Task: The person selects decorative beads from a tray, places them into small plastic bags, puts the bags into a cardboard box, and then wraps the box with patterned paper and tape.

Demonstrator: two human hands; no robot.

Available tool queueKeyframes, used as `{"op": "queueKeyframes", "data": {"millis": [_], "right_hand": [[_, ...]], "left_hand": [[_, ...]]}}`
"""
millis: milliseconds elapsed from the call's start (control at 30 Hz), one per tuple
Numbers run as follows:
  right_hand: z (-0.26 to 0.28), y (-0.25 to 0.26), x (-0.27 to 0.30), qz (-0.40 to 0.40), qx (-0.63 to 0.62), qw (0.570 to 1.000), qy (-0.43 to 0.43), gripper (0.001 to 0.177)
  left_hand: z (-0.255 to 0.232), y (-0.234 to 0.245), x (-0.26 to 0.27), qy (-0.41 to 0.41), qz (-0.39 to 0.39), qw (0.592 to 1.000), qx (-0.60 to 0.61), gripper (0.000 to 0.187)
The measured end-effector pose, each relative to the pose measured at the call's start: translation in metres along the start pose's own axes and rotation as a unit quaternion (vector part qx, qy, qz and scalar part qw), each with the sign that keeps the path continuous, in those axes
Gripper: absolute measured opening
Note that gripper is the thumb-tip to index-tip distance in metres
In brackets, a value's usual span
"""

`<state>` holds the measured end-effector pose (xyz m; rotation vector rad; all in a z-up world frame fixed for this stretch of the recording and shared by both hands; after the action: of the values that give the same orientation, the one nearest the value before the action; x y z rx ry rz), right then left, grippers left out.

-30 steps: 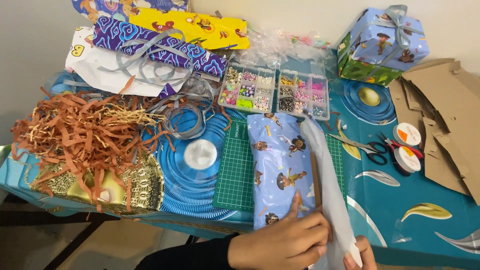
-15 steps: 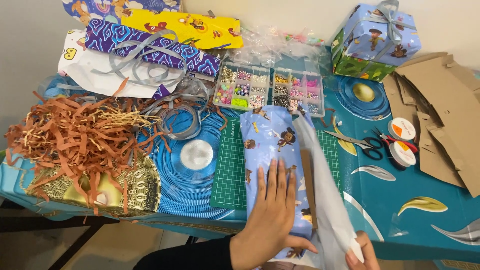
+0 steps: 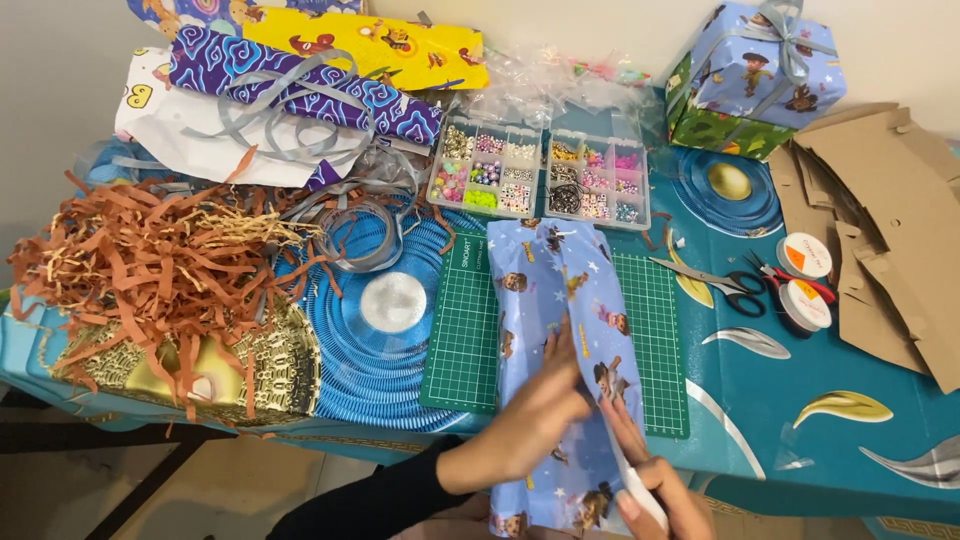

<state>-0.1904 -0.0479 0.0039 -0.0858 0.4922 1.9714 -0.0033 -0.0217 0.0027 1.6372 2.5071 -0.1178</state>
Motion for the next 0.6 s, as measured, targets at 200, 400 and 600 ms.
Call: {"op": "queueKeyframes", "data": {"millis": [200,400,600], "right_hand": [[-0.027,-0.041,0.018,0.111,0.163,0.957,0.213,0.021],[-0.043,-0.06,0.039,0.105,0.182,0.96,0.186,0.021],[-0.121,-0.028,0.033,0.633,-0.08,0.733,-0.238,0.086]], "left_hand": [[0.006,0.007,0.002,0.144,-0.165,0.941,0.257,0.058],[0.004,0.014,0.0,0.151,-0.198,0.91,0.331,0.07],[0.021,0.016,0.0,0.14,-0.21,0.899,0.358,0.066]]}}
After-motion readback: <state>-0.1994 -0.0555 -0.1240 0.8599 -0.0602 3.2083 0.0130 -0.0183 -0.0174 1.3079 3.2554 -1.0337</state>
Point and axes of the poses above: each hand's wrist, its own x-axis away from the middle knuckle, its own y-axis out of the back of the hand, z = x × y, the point moved 1 cm from there along -x, towards the middle knuckle, and after that the axes turned 14 degrees about -z, right-handed, at the moved point
